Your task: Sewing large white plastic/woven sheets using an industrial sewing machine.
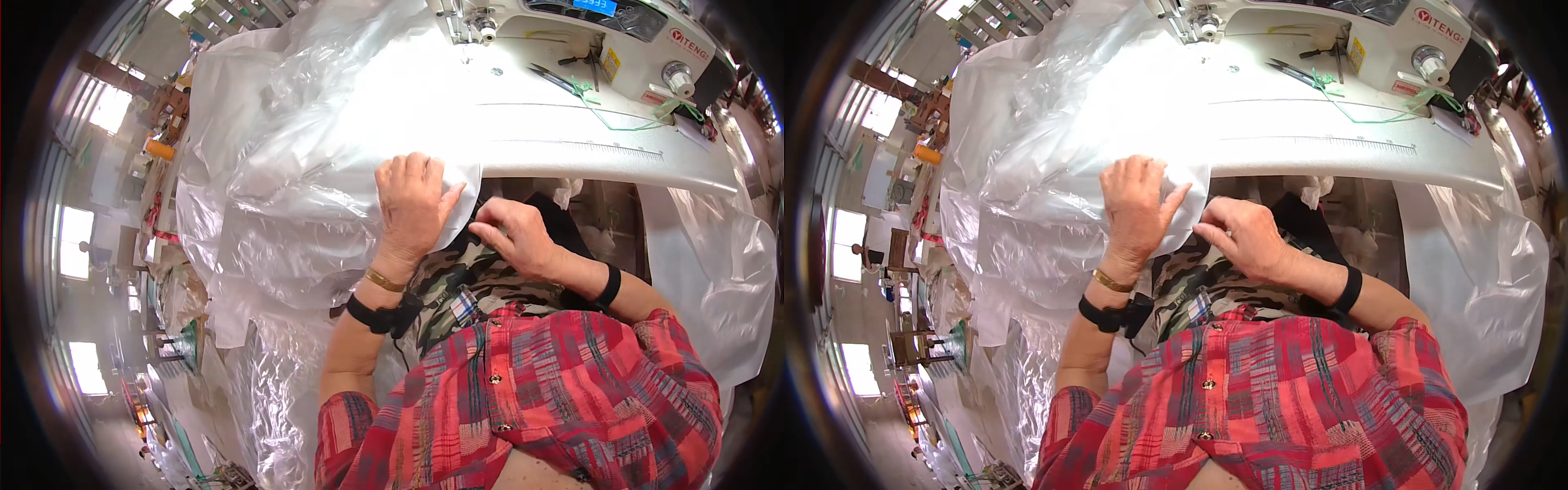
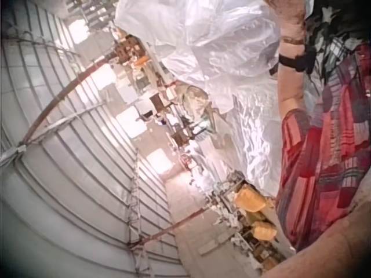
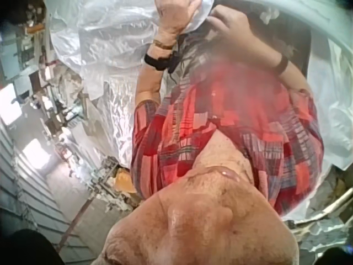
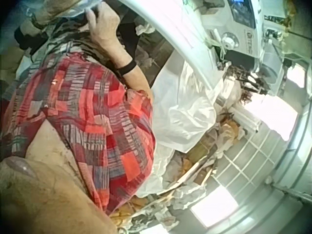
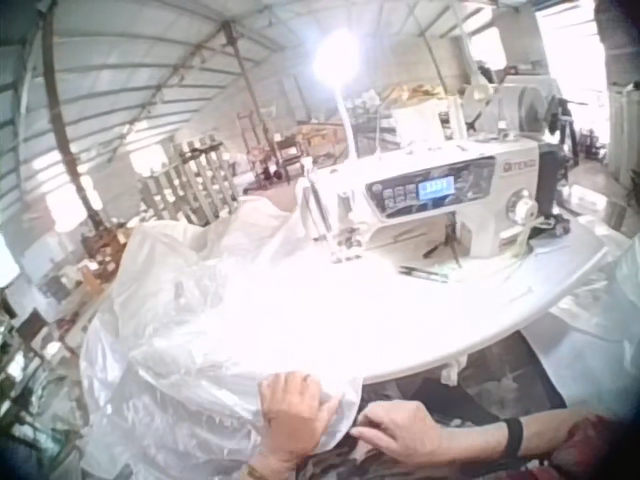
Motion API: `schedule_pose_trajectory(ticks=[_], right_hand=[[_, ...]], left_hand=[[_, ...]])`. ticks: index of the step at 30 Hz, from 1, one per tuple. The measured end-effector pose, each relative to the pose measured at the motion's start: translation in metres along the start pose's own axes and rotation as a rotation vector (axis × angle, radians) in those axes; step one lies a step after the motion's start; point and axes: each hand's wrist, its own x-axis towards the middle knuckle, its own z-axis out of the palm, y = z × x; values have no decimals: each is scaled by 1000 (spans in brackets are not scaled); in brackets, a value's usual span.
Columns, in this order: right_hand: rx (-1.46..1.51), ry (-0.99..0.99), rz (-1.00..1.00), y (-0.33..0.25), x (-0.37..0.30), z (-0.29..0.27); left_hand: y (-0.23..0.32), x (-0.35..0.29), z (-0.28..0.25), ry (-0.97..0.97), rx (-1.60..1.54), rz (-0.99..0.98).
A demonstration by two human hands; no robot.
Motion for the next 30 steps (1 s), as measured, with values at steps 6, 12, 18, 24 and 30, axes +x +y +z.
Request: schedule_pose_trajectory(ticks=[6,12,18,24,30], right_hand=[[386,10,838,17,0,27],[400,60,689,15,10,42],[332,92,545,-8,6,21],[-44,55,244,-1,10,18],[-163,-16,108,1,14,19]], left_hand=[[-1,-6,7,-35,97,-14],[14,0,4,-60,-117,-63],[24,3,15,-135,-375,-138],[22,-3,17,-158,-596,-275],[16,-7,25,-211,-729,-508]])
